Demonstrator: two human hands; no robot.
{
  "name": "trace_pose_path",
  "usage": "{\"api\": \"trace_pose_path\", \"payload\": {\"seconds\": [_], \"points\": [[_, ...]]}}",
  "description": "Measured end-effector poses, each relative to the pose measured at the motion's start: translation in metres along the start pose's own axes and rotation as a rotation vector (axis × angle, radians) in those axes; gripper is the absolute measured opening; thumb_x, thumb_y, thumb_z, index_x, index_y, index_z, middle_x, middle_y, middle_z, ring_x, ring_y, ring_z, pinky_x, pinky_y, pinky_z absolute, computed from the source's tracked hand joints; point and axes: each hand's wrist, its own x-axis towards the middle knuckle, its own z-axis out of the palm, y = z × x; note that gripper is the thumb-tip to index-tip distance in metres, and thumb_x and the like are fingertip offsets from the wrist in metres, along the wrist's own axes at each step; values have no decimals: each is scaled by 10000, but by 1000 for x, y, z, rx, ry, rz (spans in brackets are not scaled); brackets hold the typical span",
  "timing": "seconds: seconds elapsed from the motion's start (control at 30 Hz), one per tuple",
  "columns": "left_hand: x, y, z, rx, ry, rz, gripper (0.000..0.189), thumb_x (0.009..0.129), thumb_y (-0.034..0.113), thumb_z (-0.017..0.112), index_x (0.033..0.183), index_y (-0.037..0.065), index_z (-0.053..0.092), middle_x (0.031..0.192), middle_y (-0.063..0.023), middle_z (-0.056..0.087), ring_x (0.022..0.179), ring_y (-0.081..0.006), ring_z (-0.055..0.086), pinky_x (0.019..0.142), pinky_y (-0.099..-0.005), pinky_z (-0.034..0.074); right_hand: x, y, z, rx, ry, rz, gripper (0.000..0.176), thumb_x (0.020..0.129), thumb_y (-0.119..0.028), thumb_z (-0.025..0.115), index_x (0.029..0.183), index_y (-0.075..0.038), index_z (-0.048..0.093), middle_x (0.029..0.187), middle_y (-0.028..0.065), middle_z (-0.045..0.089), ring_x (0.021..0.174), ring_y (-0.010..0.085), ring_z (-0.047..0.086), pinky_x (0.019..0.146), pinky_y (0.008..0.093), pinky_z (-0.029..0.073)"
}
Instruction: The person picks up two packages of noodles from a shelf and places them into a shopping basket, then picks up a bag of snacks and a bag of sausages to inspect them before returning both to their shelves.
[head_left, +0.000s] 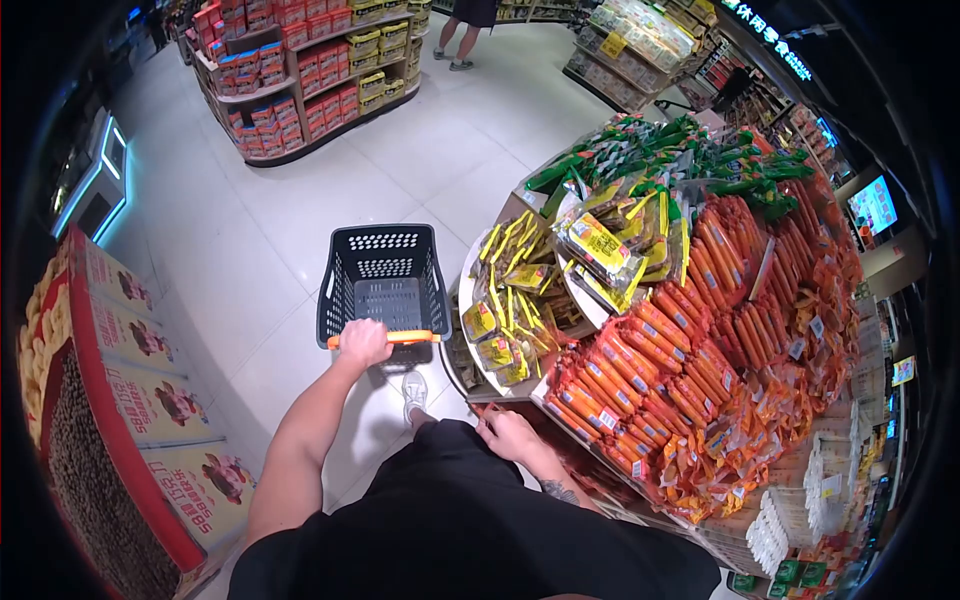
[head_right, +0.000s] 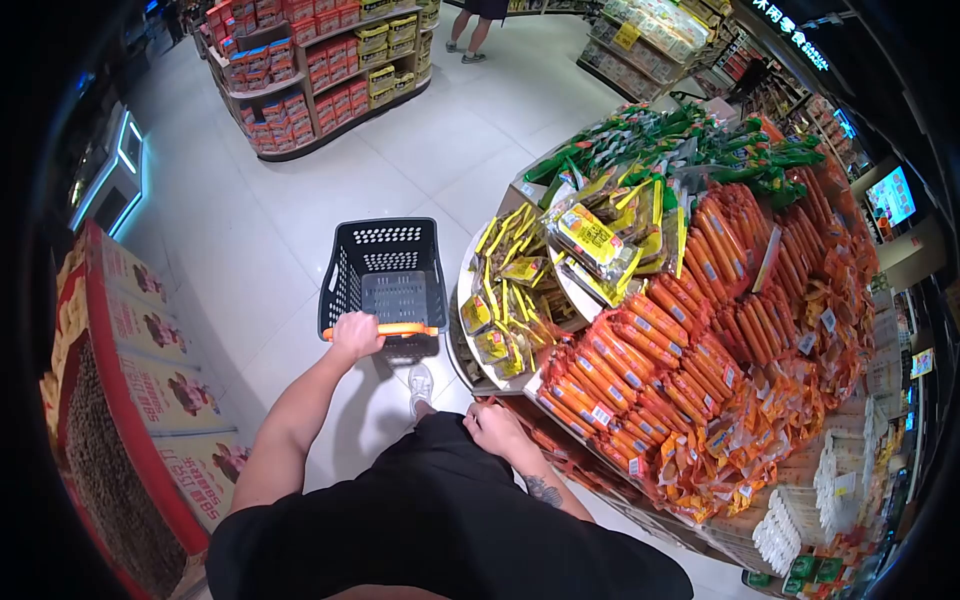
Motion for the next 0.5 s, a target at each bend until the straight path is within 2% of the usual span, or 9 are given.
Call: {"api": "trace_pose_path", "payload": {"seconds": [0.17, 0.23, 0.43, 0.5], "points": [[52, -32, -12, 33, -65, 27, 263, 725, 344, 663, 741, 94, 742, 716, -143, 702, 706, -299, 708, 683, -426, 569, 80, -9, -7, -19, -73, -48, 211, 909, -224, 581, 944, -36, 669, 896, 217, 692, 891, 405, 656, 819, 477, 518], [72, -46, -11, 59, -91, 44, 267, 712, 351, 663, 737, 97, 742, 711, -129, 701, 698, -296, 705, 674, -423, 568, 112, -19, -19, 109, -31, -117, 202, 897, -206, 579, 950, -30, 662, 903, 211, 690, 877, 406, 655, 805, 484, 516], [124, -76, -29, 90, -125, 112, 230, 689, 340, 672, 714, 122, 739, 669, -121, 684, 647, -300, 688, 631, -424, 557, 188, -18, -47, 194, 103, -89, 207, 879, -202, 585, 919, -10, 653, 874, 210, 679, 845, 399, 656, 744, 483, 512], [142, -87, -29, 91, -58, 116, 211, 677, 325, 672, 711, 127, 738, 663, -127, 681, 628, -307, 682, 619, -422, 555, 202, -12, -50, 198, 171, -112, 202, 870, -205, 597, 913, -16, 650, 843, 200, 673, 811, 396, 652, 725, 475, 511]]}}
